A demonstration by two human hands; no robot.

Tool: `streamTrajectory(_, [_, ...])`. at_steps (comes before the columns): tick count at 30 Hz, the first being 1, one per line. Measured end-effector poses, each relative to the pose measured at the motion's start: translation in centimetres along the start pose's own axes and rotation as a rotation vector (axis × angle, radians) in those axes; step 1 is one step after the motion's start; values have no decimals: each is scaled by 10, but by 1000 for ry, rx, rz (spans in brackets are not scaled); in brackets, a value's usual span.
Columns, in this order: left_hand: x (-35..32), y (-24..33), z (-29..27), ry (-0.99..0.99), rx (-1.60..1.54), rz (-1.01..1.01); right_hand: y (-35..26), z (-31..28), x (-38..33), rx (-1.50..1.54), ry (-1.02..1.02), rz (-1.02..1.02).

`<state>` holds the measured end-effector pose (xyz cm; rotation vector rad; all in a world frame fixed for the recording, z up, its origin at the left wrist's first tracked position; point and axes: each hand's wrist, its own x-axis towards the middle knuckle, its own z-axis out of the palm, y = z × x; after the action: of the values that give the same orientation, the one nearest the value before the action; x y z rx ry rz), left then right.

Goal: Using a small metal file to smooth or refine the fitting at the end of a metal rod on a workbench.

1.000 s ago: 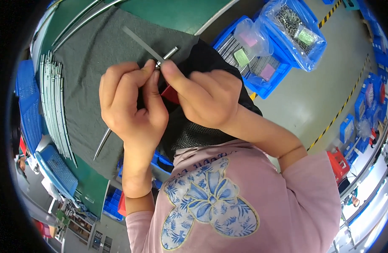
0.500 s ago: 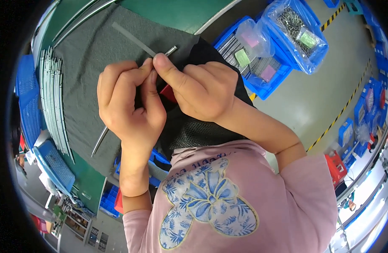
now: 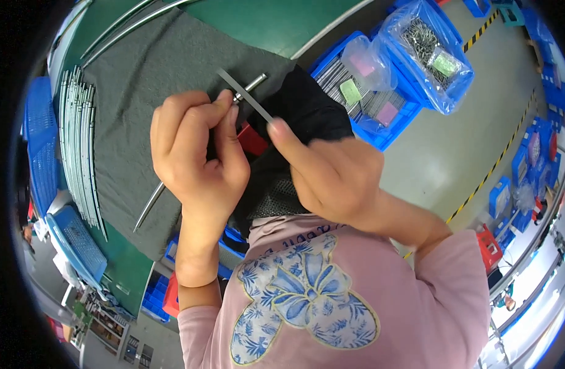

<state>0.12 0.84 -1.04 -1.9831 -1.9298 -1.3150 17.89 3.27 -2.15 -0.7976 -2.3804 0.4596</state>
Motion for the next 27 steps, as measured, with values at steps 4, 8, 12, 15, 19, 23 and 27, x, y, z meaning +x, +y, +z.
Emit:
streamTrajectory(4, [0, 1, -3, -5, -24, 24, 0, 20, 24, 20, 163, -57])
streamTrajectory(8, [0, 2, -3, -15, -5, 4, 8, 36, -12, 31, 214, -60])
streamTrajectory(12, [0, 3, -6, -28, -20, 5, 11, 47, 22, 85, 326, -136])
streamTrajectory(15, [1, 1, -2, -9, -12, 13, 24, 74, -12, 37, 441, -125])
streamTrajectory(19, [2, -1, -4, -21, -10, 13, 18, 61, 30, 24, 471, -174])
streamTrajectory(23, [1, 1, -2, -8, -23, -8, 31, 76, -6, 1, 492, -188])
streamTrajectory(27, [2, 2, -6, -24, -23, -4, 37, 49, -24, 16, 483, -150])
